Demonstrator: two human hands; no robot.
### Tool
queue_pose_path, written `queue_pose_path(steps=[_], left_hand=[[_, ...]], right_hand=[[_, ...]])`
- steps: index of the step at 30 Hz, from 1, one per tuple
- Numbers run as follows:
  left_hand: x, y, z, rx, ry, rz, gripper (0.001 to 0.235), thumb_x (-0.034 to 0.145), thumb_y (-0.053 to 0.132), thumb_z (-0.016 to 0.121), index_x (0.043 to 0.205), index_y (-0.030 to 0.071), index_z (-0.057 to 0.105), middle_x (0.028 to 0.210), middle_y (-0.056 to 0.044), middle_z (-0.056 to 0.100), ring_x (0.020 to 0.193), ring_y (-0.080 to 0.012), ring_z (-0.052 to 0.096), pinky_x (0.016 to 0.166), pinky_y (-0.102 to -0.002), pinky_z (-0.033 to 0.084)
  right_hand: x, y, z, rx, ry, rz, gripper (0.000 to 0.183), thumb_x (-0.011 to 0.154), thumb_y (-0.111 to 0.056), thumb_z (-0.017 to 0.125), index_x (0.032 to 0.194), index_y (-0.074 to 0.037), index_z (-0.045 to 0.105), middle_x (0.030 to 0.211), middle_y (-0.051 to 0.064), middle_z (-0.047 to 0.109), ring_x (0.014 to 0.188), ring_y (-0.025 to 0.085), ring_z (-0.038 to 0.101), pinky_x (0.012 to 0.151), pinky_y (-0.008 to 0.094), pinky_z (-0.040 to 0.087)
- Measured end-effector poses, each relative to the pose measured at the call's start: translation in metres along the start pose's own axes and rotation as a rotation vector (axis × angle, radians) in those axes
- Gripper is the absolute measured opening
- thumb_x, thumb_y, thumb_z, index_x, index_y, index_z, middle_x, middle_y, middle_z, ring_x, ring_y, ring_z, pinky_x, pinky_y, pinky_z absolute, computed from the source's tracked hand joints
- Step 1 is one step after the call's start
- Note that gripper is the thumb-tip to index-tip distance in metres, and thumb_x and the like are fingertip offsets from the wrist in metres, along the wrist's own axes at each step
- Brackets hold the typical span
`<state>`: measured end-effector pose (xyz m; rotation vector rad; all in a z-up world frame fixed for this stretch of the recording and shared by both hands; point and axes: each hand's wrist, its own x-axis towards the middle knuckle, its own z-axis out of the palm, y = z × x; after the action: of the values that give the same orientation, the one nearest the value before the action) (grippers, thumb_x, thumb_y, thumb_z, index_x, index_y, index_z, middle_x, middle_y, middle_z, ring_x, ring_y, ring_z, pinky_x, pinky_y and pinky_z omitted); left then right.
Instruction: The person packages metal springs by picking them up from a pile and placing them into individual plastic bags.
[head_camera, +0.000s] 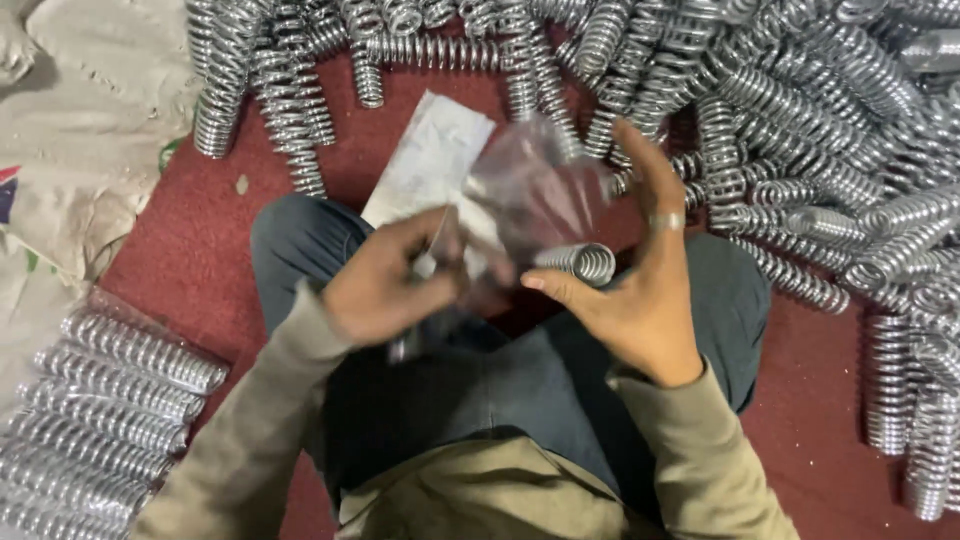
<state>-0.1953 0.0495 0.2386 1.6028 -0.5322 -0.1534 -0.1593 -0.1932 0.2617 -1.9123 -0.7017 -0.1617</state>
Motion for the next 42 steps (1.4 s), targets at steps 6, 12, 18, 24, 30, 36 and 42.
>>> queue_pose_path(steps=[6,12,18,24,30,36,42], left_hand=[[-0.044,0.06,0.016,0.074,-0.145,-0.246,0.037,0.074,-0.002,0.067,0.107,0.014,0.073,0.062,0.008,0.06,0.053,-0.0032,0.051,0.055,-0.021,0.046],[-0.066,0.065,0.044,-0.233,-0.322,-0.138,0.014,0.098,0.021,0.063,0.098,0.008,0.067,0.107,-0.008,0.078,0.076,-0.0146,0.066,0.064,-0.03,0.051],[-0.044,-0.027,0.167,-0.393,0.41,-0.025,0.025,0.104,0.03,0.063,0.12,0.011,0.062,0.13,-0.012,0.055,0.118,-0.0172,0.059,0.101,-0.031,0.048],[-0.052,-0.075,0.168,-0.604,0.058,-0.286,0.016,0.107,0.024,0.057,0.107,0.011,0.065,0.104,0.0,0.066,0.093,-0.0068,0.061,0.084,-0.023,0.048],[0.006,-0.09,0.126,-0.276,0.43,-0.278,0.026,0.102,0.033,0.067,0.101,0.008,0.073,0.083,-0.009,0.069,0.08,-0.0156,0.06,0.076,-0.032,0.05],[0.041,-0.185,0.123,-0.157,0.539,-0.718,0.037,0.096,0.025,0.069,0.122,-0.001,0.067,0.124,-0.022,0.068,0.098,-0.032,0.072,0.077,-0.041,0.063],[0.043,-0.18,0.137,0.269,0.512,-1.004,0.048,0.087,0.009,0.068,0.132,-0.004,0.055,0.135,-0.025,0.059,0.129,-0.0425,0.058,0.115,-0.053,0.046]], right_hand=[[-0.03,0.003,-0.002,1.037,-0.269,0.429,0.073,0.101,-0.044,0.067,0.152,0.003,0.042,0.124,0.021,0.069,0.107,0.027,0.071,0.094,0.038,0.058],[-0.1,-0.016,0.007,0.058,0.138,0.509,0.034,0.105,-0.028,0.055,0.077,-0.012,0.067,0.071,-0.004,0.063,0.07,0.006,0.056,0.067,0.026,0.045],[-0.121,-0.016,0.011,0.393,0.132,0.606,0.018,0.098,-0.019,0.068,0.097,-0.013,0.051,0.058,-0.004,0.048,0.051,0.005,0.047,0.05,0.022,0.038],[-0.125,0.003,-0.013,0.867,0.188,0.657,0.024,0.101,-0.022,0.064,0.086,-0.009,0.051,0.069,0.002,0.043,0.062,0.012,0.046,0.06,0.026,0.038],[-0.081,0.011,-0.022,0.238,0.104,0.508,0.013,0.096,-0.013,0.073,0.089,-0.003,0.072,0.069,0.008,0.061,0.068,0.018,0.059,0.07,0.032,0.048],[-0.063,0.154,0.008,0.061,-0.045,0.644,0.019,0.096,-0.009,0.061,0.107,0.002,0.071,0.101,0.027,0.071,0.102,0.037,0.068,0.096,0.051,0.05],[-0.089,0.224,0.05,-0.228,-0.14,0.991,0.031,0.093,-0.031,0.068,0.108,-0.004,0.071,0.1,0.022,0.074,0.112,0.044,0.069,0.097,0.061,0.05]])
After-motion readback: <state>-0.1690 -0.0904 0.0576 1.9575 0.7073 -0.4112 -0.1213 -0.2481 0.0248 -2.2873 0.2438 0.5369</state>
